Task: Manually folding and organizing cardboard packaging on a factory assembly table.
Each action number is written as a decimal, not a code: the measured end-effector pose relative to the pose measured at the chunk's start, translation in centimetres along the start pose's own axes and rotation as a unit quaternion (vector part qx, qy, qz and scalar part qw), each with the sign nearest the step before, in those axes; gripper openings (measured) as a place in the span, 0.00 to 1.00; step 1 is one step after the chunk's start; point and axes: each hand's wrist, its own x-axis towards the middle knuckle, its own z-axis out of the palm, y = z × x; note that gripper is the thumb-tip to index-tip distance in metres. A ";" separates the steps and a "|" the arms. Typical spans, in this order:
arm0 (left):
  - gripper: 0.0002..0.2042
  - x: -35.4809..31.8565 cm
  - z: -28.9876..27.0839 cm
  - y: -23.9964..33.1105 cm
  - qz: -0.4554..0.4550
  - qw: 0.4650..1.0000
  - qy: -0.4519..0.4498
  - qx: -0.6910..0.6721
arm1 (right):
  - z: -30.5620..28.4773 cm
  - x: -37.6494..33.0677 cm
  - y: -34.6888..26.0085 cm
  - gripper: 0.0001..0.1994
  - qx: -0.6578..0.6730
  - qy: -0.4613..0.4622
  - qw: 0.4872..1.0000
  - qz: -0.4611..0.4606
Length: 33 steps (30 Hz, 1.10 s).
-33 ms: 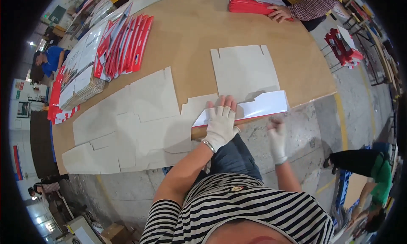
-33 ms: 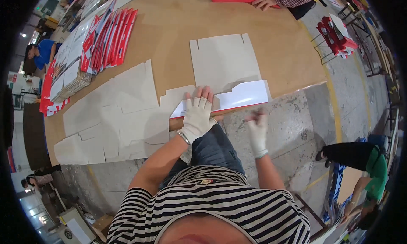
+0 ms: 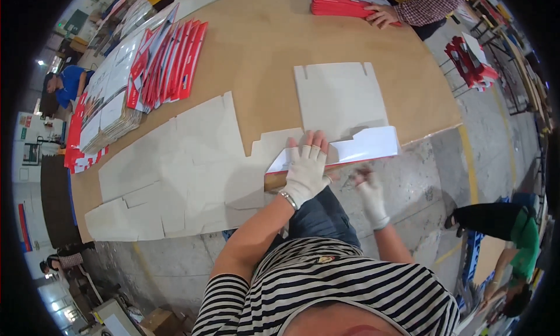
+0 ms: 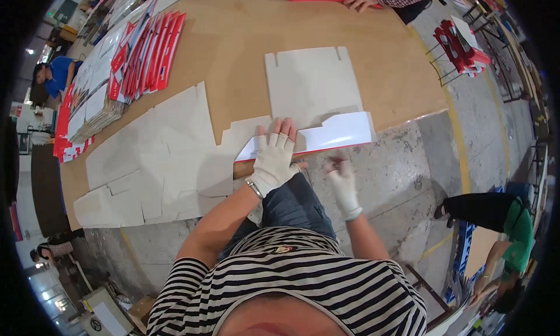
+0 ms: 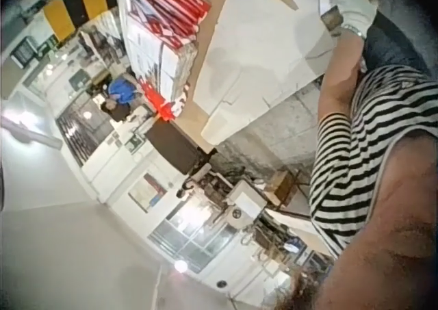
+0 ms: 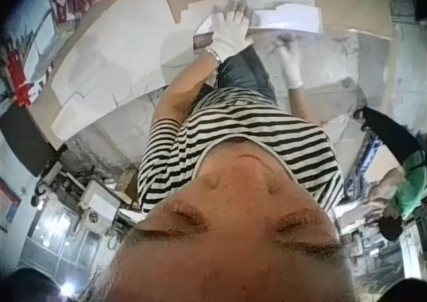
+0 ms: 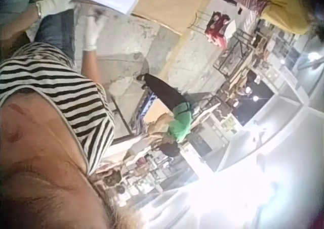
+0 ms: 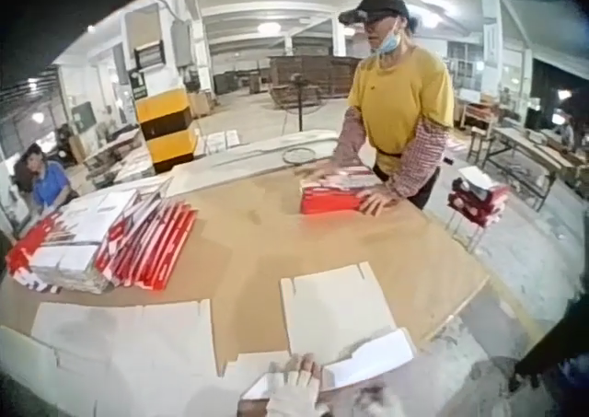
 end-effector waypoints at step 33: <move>0.11 -7.5 -4.4 -8.8 0.011 0.974 0.133 -0.185 | -5.9 11.4 -6.3 0.30 -0.566 -0.052 0.707 -0.421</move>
